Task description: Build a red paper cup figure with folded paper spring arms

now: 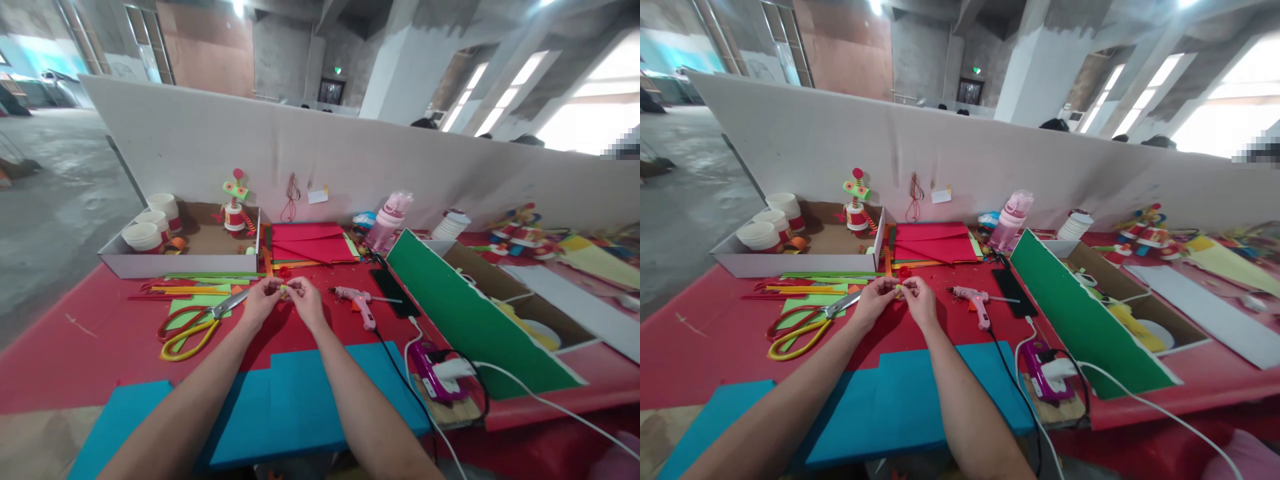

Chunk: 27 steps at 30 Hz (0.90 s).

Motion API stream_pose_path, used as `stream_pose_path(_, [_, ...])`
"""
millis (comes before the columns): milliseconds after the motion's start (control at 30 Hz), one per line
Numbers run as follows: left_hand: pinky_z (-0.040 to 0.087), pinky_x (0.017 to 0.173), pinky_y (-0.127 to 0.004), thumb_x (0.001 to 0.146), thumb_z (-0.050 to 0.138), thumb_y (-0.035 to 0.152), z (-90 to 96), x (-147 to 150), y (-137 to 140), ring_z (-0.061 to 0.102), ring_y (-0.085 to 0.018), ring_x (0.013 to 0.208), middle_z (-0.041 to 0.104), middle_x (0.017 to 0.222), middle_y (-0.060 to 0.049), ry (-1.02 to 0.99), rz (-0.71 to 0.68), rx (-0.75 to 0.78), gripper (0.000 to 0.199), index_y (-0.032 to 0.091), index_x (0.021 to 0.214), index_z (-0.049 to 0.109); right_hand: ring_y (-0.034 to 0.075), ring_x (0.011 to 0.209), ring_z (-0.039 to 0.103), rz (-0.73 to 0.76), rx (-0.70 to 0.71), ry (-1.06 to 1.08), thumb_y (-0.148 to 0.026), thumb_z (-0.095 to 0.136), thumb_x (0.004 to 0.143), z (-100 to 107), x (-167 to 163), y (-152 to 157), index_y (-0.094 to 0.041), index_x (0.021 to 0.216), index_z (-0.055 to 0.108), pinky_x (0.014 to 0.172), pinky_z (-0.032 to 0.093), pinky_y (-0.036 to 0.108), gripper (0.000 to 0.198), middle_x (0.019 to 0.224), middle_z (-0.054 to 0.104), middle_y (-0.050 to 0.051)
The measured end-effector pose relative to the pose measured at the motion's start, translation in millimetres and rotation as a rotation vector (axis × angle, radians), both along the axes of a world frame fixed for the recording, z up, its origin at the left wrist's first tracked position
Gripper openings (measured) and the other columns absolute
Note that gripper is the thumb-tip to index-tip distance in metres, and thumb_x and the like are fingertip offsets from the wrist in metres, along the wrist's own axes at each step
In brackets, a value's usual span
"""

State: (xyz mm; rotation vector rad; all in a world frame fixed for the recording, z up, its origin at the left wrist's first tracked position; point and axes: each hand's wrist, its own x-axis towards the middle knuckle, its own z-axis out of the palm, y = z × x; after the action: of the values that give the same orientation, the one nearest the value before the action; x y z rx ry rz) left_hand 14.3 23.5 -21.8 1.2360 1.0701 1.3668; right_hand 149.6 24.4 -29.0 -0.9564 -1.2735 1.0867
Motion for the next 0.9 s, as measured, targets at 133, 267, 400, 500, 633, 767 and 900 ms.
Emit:
stream_pose_path(133, [0.049,0.071,-0.029,0.064,0.075,0.028,-0.7,1.0,-0.8,0.063,-0.017,0.074,0.071,0.08,-0.006,0.04,-0.014,-0.023,0.028,0.015,0.087,0.071,0.015,0.065,0.065,-0.043,0.023,-0.09,-0.037,0.066,0.076,2.7,1.6,-1.7,-0.022,0.081,0.061,0.062,0.055,0.027,0.017,0.076,0.066,0.0])
stream_pose_path(267, [0.048,0.07,-0.027,0.061,0.078,0.028,2.5,0.7,-2.2,0.063,-0.016,0.072,0.071,0.078,-0.005,-0.009,0.0,-0.058,0.026,0.015,0.083,0.071,0.016,0.072,0.065,-0.077,0.04,-0.097,-0.036,0.067,0.075,5.7,1.1,-2.9,-0.021,0.084,0.062,0.067,0.054,0.027,0.018,0.08,0.067,0.001])
stream_pose_path(400, [0.047,0.066,-0.025,0.059,0.081,0.031,5.7,0.4,-3.4,0.061,-0.014,0.065,0.069,0.071,-0.003,-0.134,-0.001,-0.08,0.031,0.015,0.082,0.07,0.015,0.075,0.066,-0.059,0.001,-0.022,-0.037,0.069,0.073,6.5,-0.1,-3.5,-0.021,0.087,0.061,0.07,0.054,0.027,0.022,0.083,0.067,0.002])
stream_pose_path(500, [0.048,0.065,-0.026,0.058,0.082,0.032,6.7,0.7,-3.9,0.061,-0.013,0.063,0.069,0.069,-0.003,-0.173,-0.006,-0.089,0.033,0.014,0.081,0.069,0.015,0.068,0.066,-0.016,-0.048,0.011,-0.039,0.069,0.073,5.3,-0.9,-3.7,-0.021,0.083,0.06,0.065,0.055,0.027,0.023,0.079,0.067,0.001])
stream_pose_path(633, [0.05,0.067,-0.028,0.056,0.083,0.034,6.8,1.0,-3.9,0.064,-0.015,0.064,0.071,0.07,-0.005,-0.179,-0.013,-0.101,0.035,0.014,0.081,0.068,0.015,0.065,0.066,-0.008,-0.063,0.04,-0.04,0.07,0.072,4.4,-1.2,-3.7,-0.021,0.082,0.06,0.064,0.055,0.027,0.024,0.078,0.067,0.0])
stream_pose_path(767, [0.051,0.066,-0.028,0.053,0.084,0.031,8.3,1.5,-3.9,0.065,-0.016,0.064,0.073,0.073,-0.005,-0.182,-0.032,-0.165,0.039,0.014,0.084,0.07,0.015,0.063,0.066,-0.02,-0.08,0.002,-0.04,0.07,0.071,7.6,0.1,-4.7,-0.02,0.079,0.061,0.064,0.056,0.028,0.023,0.072,0.067,-0.001])
stream_pose_path(900, [0.052,0.067,-0.029,0.052,0.084,0.029,10.4,3.1,-4.7,0.066,-0.017,0.067,0.074,0.077,-0.006,-0.101,-0.054,-0.179,0.035,0.014,0.082,0.072,0.016,0.061,0.065,-0.037,-0.061,-0.059,-0.04,0.069,0.071,10.9,1.4,-6.0,-0.02,0.076,0.063,0.063,0.056,0.029,0.021,0.069,0.067,0.0])
